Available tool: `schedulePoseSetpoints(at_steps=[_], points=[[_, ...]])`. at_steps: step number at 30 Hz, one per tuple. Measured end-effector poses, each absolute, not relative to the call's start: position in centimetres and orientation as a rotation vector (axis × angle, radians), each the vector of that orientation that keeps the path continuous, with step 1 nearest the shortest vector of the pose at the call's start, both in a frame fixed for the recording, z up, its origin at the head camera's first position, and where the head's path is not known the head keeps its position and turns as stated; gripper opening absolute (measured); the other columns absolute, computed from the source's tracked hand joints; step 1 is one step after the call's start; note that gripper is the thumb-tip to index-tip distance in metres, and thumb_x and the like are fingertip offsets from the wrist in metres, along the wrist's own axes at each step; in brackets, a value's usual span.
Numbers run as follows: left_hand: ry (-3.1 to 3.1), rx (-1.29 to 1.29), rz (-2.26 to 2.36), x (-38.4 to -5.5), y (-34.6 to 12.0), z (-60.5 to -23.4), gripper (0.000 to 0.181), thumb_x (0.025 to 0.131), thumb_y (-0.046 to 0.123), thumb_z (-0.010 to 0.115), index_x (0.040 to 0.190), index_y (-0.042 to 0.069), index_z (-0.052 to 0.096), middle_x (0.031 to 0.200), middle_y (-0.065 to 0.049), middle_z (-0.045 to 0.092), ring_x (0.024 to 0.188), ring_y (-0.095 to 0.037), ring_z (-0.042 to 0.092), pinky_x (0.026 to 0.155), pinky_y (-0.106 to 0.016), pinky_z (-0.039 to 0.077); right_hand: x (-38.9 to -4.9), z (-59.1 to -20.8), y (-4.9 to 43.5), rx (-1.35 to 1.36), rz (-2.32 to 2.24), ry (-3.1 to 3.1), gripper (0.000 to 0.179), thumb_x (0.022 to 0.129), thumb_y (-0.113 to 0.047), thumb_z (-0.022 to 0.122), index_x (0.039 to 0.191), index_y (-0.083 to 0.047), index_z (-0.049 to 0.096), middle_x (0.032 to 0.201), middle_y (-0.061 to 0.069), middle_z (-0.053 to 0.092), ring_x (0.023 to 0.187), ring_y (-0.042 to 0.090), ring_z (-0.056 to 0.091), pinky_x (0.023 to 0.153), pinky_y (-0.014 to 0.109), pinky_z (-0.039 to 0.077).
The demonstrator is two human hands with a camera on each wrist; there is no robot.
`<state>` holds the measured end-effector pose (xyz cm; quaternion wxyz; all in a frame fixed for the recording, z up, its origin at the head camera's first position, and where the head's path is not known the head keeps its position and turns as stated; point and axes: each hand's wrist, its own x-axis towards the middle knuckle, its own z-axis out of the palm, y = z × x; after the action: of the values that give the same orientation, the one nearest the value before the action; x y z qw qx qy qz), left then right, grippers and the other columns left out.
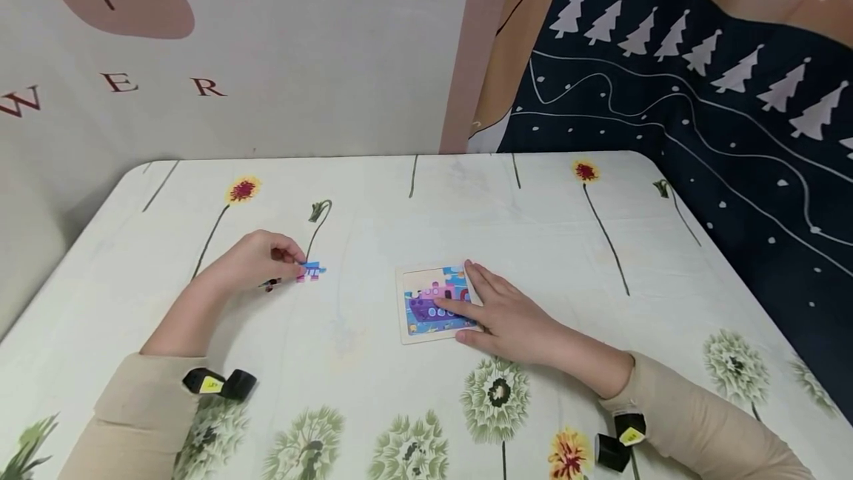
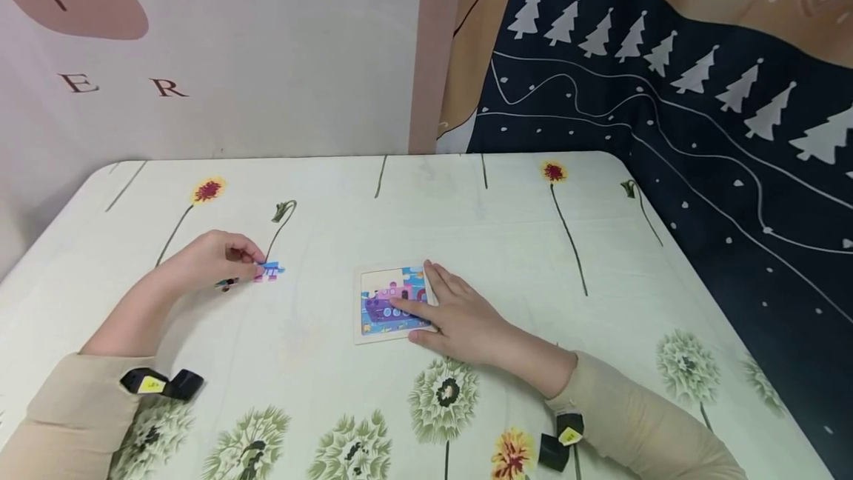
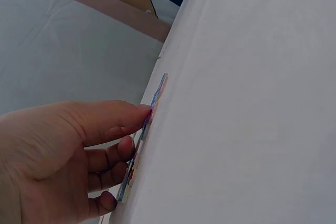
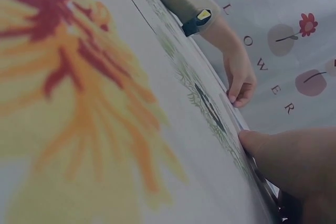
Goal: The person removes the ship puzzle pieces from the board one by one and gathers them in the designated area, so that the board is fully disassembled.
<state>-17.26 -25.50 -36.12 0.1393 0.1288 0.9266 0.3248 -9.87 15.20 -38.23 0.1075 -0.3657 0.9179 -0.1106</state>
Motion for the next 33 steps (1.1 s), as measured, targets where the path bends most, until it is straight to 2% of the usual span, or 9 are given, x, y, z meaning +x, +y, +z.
schedulePoseSetpoints(at_steps=[5, 13, 18, 26, 33], points=[[2.712, 0.372, 0.936, -17.1, -24.9, -35.7, 0.015, 0.086, 0.018, 0.072, 0.091, 0.004, 0.069, 0.076, -0.003, 0.058, 0.070, -0.020, 0.049, 0.059, -0.030, 0.041, -9.9, -38.2, 15.2, -1.076, -0.319, 2.704, 0.054, 0.099, -0.056, 0.035, 0.150, -0.040, 0.027, 0.157, 0.018, -0.006, 0.144, 0.028, -0.005, 0.112, 0.048, 0.009], [2.804, 0.337, 1.032, -17.1, -22.4, -35.2, 0.020, 0.090, 0.026, 0.068, 0.094, 0.007, 0.067, 0.084, -0.007, 0.058, 0.077, -0.024, 0.048, 0.060, -0.033, 0.041, -9.9, -38.2, 15.2, -1.082, -0.328, 2.705, 0.054, 0.099, -0.056, 0.035, 0.150, -0.040, 0.028, 0.157, 0.019, -0.005, 0.144, 0.028, -0.005, 0.112, 0.049, 0.010], [2.761, 0.384, 1.136, -17.2, -20.3, -35.5, 0.016, 0.089, 0.024, 0.070, 0.090, 0.008, 0.068, 0.083, -0.006, 0.058, 0.070, -0.023, 0.050, 0.053, -0.031, 0.044, -9.9, -38.2, 15.2, -1.091, -0.340, 2.701, 0.054, 0.099, -0.055, 0.035, 0.150, -0.039, 0.028, 0.157, 0.019, -0.005, 0.144, 0.028, -0.005, 0.112, 0.049, 0.010], [2.704, 0.559, 1.203, -17.4, -16.1, -35.7, 0.007, 0.085, 0.018, 0.073, 0.086, 0.011, 0.070, 0.081, 0.000, 0.062, 0.084, -0.021, 0.050, 0.069, -0.035, 0.041, -10.0, -38.3, 15.1, -1.073, -0.330, 2.705, 0.054, 0.098, -0.057, 0.035, 0.149, -0.040, 0.028, 0.157, 0.018, -0.005, 0.144, 0.028, -0.005, 0.112, 0.049, 0.010], [2.590, 0.675, 1.205, -17.2, -12.6, -36.0, 0.013, 0.083, 0.017, 0.076, 0.093, 0.010, 0.072, 0.086, 0.003, 0.065, 0.086, -0.020, 0.053, 0.071, -0.034, 0.045, -9.9, -38.2, 15.2, -1.053, -0.329, 2.707, 0.054, 0.098, -0.057, 0.035, 0.149, -0.042, 0.027, 0.158, 0.017, -0.005, 0.144, 0.028, -0.003, 0.111, 0.050, 0.012]])
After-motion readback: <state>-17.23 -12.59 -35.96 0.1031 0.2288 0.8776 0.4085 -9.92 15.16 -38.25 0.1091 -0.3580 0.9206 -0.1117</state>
